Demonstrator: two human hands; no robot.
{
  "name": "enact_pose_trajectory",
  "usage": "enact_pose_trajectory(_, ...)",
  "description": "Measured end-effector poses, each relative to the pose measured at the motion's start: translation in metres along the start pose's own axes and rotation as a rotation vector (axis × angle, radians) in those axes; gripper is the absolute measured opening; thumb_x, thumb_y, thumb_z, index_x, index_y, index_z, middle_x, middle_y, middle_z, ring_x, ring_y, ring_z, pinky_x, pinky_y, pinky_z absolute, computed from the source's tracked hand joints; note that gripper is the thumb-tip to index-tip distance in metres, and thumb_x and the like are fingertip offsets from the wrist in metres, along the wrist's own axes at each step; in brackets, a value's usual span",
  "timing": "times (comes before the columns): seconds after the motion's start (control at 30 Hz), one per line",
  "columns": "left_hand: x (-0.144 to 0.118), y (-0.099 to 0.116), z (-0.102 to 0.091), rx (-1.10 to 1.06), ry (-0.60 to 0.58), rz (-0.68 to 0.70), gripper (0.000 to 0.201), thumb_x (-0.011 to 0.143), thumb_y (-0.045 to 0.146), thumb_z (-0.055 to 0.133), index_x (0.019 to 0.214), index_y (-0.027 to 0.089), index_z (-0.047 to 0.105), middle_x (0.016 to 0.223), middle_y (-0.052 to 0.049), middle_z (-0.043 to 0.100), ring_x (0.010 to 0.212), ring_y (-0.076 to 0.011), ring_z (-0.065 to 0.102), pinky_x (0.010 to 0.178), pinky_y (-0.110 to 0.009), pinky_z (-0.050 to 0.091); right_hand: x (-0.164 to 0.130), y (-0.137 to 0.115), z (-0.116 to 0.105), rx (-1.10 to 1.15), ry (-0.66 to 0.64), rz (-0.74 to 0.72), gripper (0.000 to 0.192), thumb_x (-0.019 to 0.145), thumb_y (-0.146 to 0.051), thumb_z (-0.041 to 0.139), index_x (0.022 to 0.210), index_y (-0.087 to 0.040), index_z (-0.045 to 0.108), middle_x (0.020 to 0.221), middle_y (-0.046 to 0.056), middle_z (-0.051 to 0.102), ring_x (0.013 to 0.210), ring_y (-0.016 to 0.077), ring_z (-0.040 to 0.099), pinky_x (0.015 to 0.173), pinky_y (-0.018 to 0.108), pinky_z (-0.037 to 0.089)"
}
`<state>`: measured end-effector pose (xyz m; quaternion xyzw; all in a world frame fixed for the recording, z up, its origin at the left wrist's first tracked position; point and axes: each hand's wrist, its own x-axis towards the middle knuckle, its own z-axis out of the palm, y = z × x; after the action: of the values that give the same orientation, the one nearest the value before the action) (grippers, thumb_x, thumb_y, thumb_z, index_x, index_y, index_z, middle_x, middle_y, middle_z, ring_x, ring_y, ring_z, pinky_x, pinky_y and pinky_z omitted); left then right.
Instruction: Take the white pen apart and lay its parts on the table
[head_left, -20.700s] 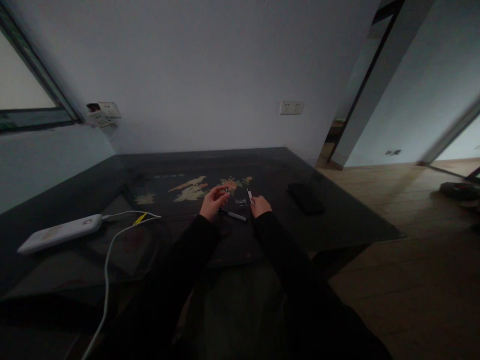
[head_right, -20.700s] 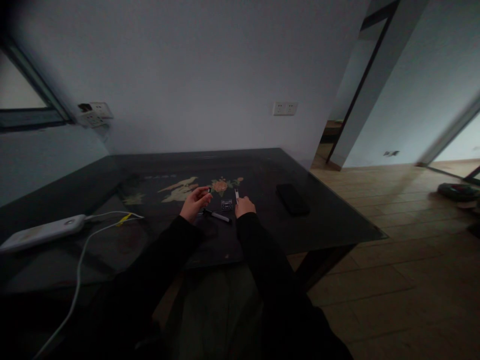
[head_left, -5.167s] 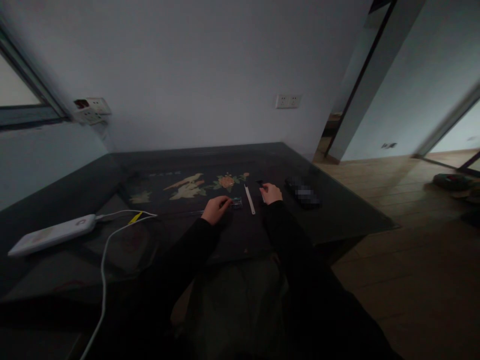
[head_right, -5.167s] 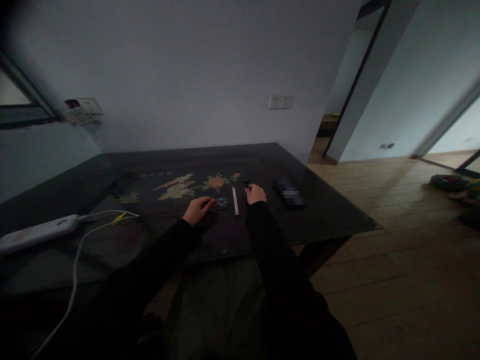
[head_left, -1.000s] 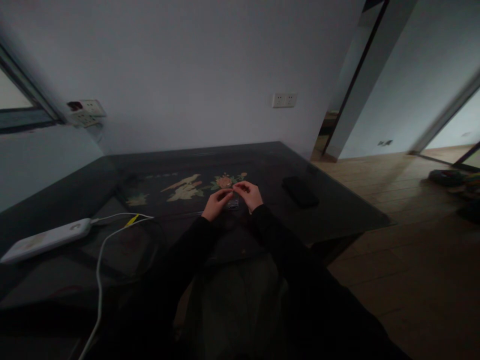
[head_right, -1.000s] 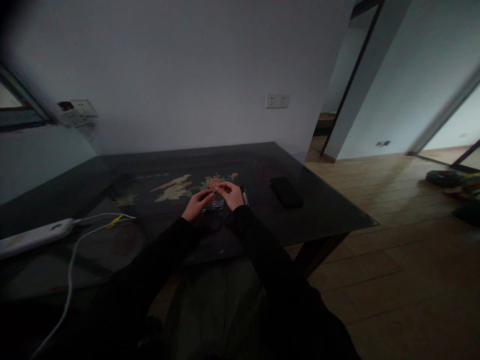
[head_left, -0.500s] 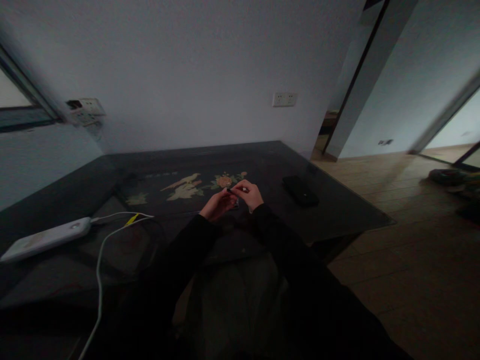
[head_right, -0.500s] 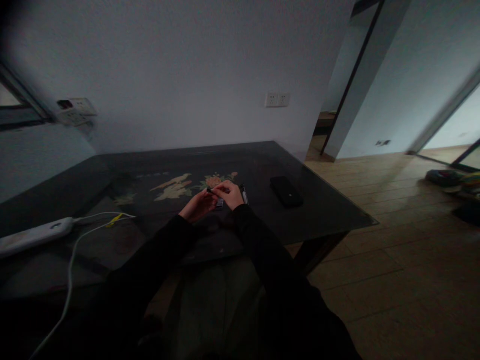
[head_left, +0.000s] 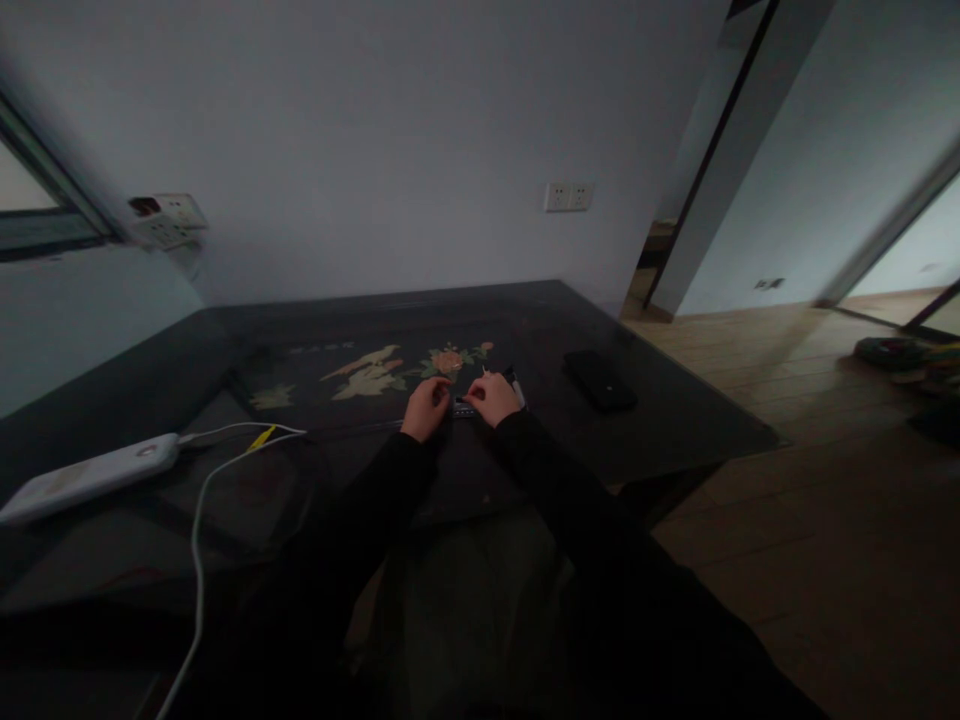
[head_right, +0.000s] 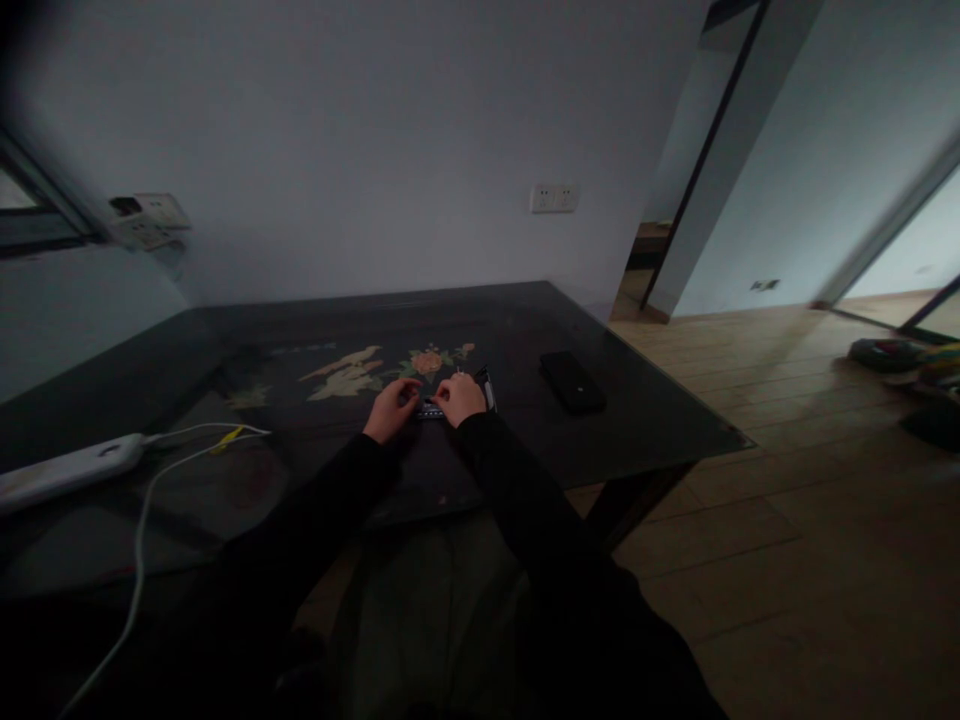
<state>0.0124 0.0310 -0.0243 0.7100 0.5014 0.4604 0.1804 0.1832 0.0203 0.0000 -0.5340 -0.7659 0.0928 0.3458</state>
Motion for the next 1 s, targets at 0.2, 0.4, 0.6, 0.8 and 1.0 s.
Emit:
enact_pose_trajectory(0.2,0.0,-0.008,0.004,0.131,-0.073,0.05,0.021,0.081,0.021,0.062,0.101,0.014,0.064,0.095,-0.006,0.066,0.081,-0.0163,0.061,0.081,-0.038,0.05,0.001,0.0,0.0,-0.105,-0.075,-0.023,0.015,0.081,-0.034,0.067,0.078,-0.021,0.072,0.081,0.006,0.063,0.085,0.0192,0.054,0.075,0.03,0.04)
enact_pose_trajectory(0.4,0.0,-0.01,0.006,0.205,-0.09,0.074,0.017,0.078,0.022,0.063,0.093,0.022,0.07,0.092,-0.006,0.07,0.084,-0.02,0.062,0.082,-0.037,0.049,0.0,-0.002,0.001,-0.155,-0.109,-0.04,0.017,0.082,-0.037,0.065,0.08,-0.022,0.073,0.084,0.006,0.065,0.085,0.0191,0.056,0.073,0.03,0.04)
enact_pose_trajectory(0.6,0.0,-0.011,0.006,0.229,-0.092,0.082,0.015,0.076,0.024,0.065,0.089,0.022,0.071,0.091,-0.006,0.07,0.086,-0.0209,0.063,0.08,-0.035,0.05,-0.002,-0.006,-0.003,-0.184,-0.113,-0.044,0.016,0.082,-0.038,0.065,0.083,-0.024,0.073,0.087,0.006,0.065,0.089,0.02,0.056,0.073,0.031,0.039)
enact_pose_trajectory(0.8,0.0,-0.012,0.007,0.24,-0.081,0.076,0.017,0.077,0.027,0.063,0.091,0.022,0.071,0.089,-0.006,0.07,0.082,-0.0199,0.062,0.078,-0.034,0.05,0.0,-0.005,-0.007,-0.204,-0.091,-0.026,0.018,0.086,-0.037,0.06,0.086,-0.023,0.072,0.088,0.007,0.066,0.09,0.0209,0.055,0.074,0.031,0.039)
enact_pose_trajectory(1.0,0.0,-0.013,0.007,0.25,-0.095,0.071,0.016,0.077,0.028,0.064,0.09,0.023,0.072,0.09,-0.006,0.069,0.088,-0.0211,0.062,0.082,-0.035,0.049,-0.001,-0.003,-0.003,-0.229,-0.09,-0.015,0.029,0.085,-0.049,0.058,0.091,-0.023,0.07,0.092,0.008,0.066,0.096,0.023,0.054,0.077,0.034,0.038)
